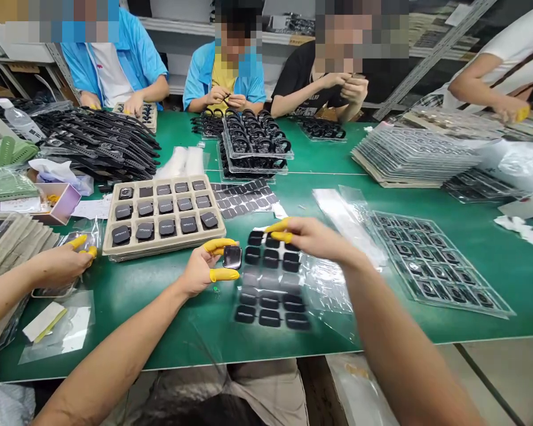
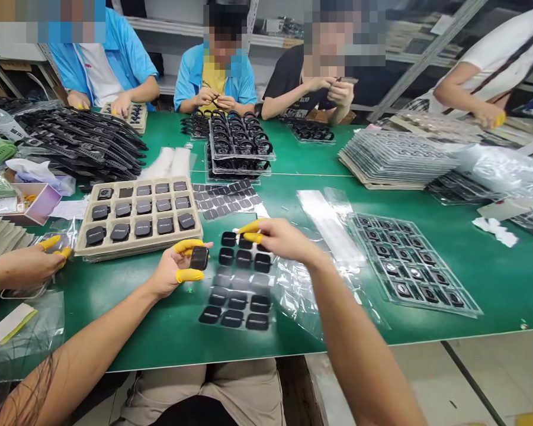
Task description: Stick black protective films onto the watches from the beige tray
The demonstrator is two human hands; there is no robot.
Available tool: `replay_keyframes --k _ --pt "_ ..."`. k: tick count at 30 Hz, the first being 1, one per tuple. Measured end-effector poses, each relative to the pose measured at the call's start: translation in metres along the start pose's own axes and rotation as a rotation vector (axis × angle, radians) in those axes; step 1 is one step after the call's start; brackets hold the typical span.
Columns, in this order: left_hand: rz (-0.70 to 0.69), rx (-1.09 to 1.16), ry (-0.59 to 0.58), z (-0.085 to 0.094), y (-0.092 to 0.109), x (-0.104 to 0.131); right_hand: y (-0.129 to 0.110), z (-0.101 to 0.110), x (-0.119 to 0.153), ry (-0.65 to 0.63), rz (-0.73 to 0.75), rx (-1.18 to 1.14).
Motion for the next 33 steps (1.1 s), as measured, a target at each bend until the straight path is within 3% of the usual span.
replay_keyframes --k 3,6,11,16,26,30,33 --pt "0.002 -0.193 -0.006 -0.001 0.000 -0.001 -0.001 -0.056 -0.020 -0.075 0.126 -0.129" --pt "0.029 -0.429 0.036 -0.002 -0.004 -0.002 0.000 -0.088 -0.029 -0.050 0.196 -0.300" --pt "0.047 -0.541 0.220 0.012 -0.011 -0.009 -0.001 -0.068 -0.016 0.393 0.213 -0.032" --pt "0.032 -0.588 0.285 0.018 -0.013 -0.011 -0.011 -0.091 -0.006 0.414 0.184 -0.039" --pt "0.015 -0.673 0.333 0.020 -0.010 -0.006 -0.020 -0.099 -0.001 0.553 0.182 -0.164" --pt "0.035 -0.693 0.346 0.022 -0.010 -0.007 -0.007 -0.081 -0.001 0.530 0.141 -0.295" --pt "0.072 -0.636 0.346 0.026 -0.014 -0.008 0.035 -0.042 0.012 0.512 -0.009 -0.438"
Point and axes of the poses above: each hand's wrist, its own x-axis away from the middle knuckle, its own z-axis out of the back of the hand, y = z × x, the point moved 10 cm from there along -x, towards the middle knuckle, and after that the axes turned 15 degrees about z, right-handed, at the moved point
